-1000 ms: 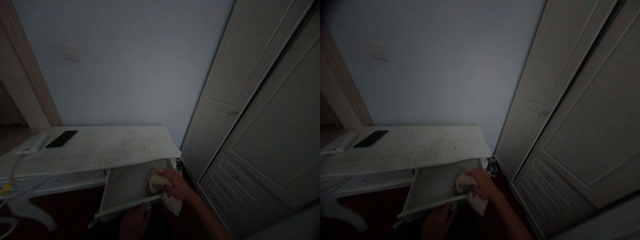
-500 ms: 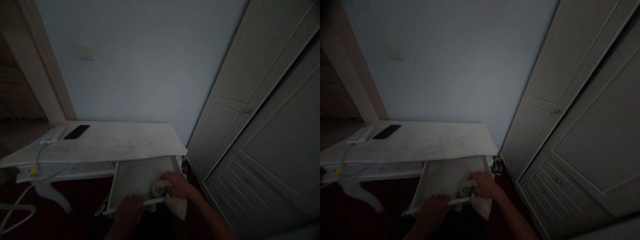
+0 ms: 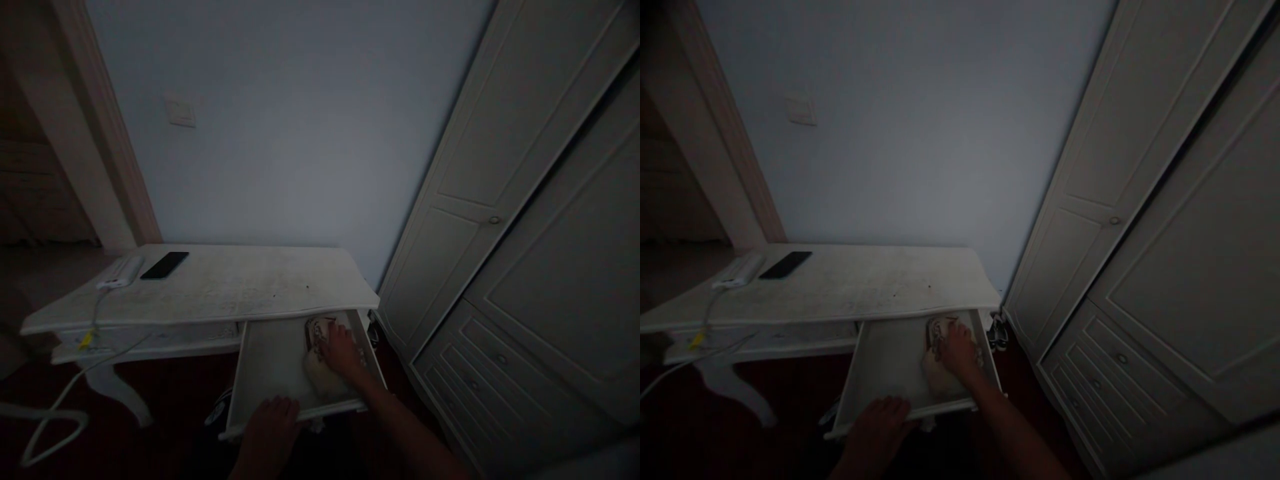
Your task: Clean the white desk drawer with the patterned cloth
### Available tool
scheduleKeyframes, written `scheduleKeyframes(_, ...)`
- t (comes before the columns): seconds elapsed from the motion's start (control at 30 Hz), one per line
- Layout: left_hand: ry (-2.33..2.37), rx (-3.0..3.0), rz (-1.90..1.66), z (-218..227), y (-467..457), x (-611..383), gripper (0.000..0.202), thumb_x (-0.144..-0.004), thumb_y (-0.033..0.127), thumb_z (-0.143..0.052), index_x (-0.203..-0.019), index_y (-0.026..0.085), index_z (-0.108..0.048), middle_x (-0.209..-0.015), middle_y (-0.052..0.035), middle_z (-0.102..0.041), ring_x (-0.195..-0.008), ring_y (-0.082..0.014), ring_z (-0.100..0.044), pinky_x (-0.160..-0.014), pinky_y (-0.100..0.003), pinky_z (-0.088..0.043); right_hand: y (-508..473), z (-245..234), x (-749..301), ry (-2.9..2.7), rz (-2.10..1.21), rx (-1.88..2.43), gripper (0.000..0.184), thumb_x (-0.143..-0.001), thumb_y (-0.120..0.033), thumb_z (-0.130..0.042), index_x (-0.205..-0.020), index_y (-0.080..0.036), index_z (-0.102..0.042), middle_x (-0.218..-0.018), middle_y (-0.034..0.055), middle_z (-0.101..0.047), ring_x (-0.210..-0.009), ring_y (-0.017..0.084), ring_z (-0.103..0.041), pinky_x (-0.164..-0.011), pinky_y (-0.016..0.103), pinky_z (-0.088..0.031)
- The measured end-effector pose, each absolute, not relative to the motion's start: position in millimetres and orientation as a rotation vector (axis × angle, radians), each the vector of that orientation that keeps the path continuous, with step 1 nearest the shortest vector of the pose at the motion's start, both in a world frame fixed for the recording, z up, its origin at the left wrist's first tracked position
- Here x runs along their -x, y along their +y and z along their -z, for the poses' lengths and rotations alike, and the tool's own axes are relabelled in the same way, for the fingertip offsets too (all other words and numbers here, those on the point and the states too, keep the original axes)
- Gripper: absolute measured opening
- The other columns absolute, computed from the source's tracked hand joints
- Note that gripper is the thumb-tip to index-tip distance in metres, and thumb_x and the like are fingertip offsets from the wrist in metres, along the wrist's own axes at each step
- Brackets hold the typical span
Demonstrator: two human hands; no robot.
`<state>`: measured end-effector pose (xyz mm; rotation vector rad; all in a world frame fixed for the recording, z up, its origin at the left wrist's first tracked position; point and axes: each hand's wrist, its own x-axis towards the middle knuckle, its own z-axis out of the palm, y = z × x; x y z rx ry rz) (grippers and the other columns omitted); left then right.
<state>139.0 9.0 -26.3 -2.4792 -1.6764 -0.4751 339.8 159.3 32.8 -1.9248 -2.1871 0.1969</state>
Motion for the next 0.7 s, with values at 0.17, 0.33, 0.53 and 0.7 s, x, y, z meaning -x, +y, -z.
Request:
scheduleKeyframes(0.17,-1.594,2.409,0.579,41.2,4.2,-112.6,0.010,-0.097,0.029,-0.065,-0.105,0.027,-0.070,-0.098,0.0001,-0.077,-0.090,-0.0228,-0.071,-0.083,-0.038,-0.050,183.2,-23.9,-303.0,-2.177,-0.233,1.902,0.049,-0.100,-0.036,-0.052,-0.143,-0.012,-0.054,-0.135,0.0222,-0.061,-0.125,0.035,-0.055,-0.107,0.045,-0.041)
scheduleKeyframes(0.33,-1.586,2.458,0.564,35.0,2.9,-101.7,0.011,-0.095,0.025,-0.067,-0.105,0.029,-0.070,-0.098,0.0017,-0.076,-0.093,-0.0214,-0.071,-0.088,-0.037,-0.049,193.6,-21.9,-241.2,-2.229,-0.297,1.848,0.047,-0.101,-0.034,-0.047,-0.141,-0.011,-0.055,-0.143,0.0273,-0.054,-0.133,0.041,-0.050,-0.107,0.056,-0.040)
scheduleKeyframes(0.53,-1.645,2.507,0.445,22.9,6.5,-105.4,0.013,-0.091,0.021,-0.070,-0.101,0.029,-0.074,-0.099,0.0005,-0.077,-0.094,-0.0226,-0.073,-0.087,-0.037,-0.053,178.7,-18.0,-171.7,-2.524,-0.476,1.525,0.072,-0.090,-0.041,-0.065,-0.155,-0.025,-0.040,-0.155,0.0203,-0.046,-0.140,0.043,-0.044,-0.107,0.066,-0.039)
scheduleKeyframes(0.7,-1.722,2.540,0.434,20.8,7.2,-106.9,0.016,-0.089,0.018,-0.073,-0.101,0.029,-0.074,-0.104,0.0003,-0.078,-0.098,-0.0228,-0.073,-0.091,-0.038,-0.054,181.8,-22.1,-182.8,-2.754,-0.576,1.242,0.067,-0.083,-0.028,-0.072,-0.147,-0.025,-0.051,-0.151,0.0182,-0.052,-0.134,0.040,-0.053,-0.104,0.061,-0.046)
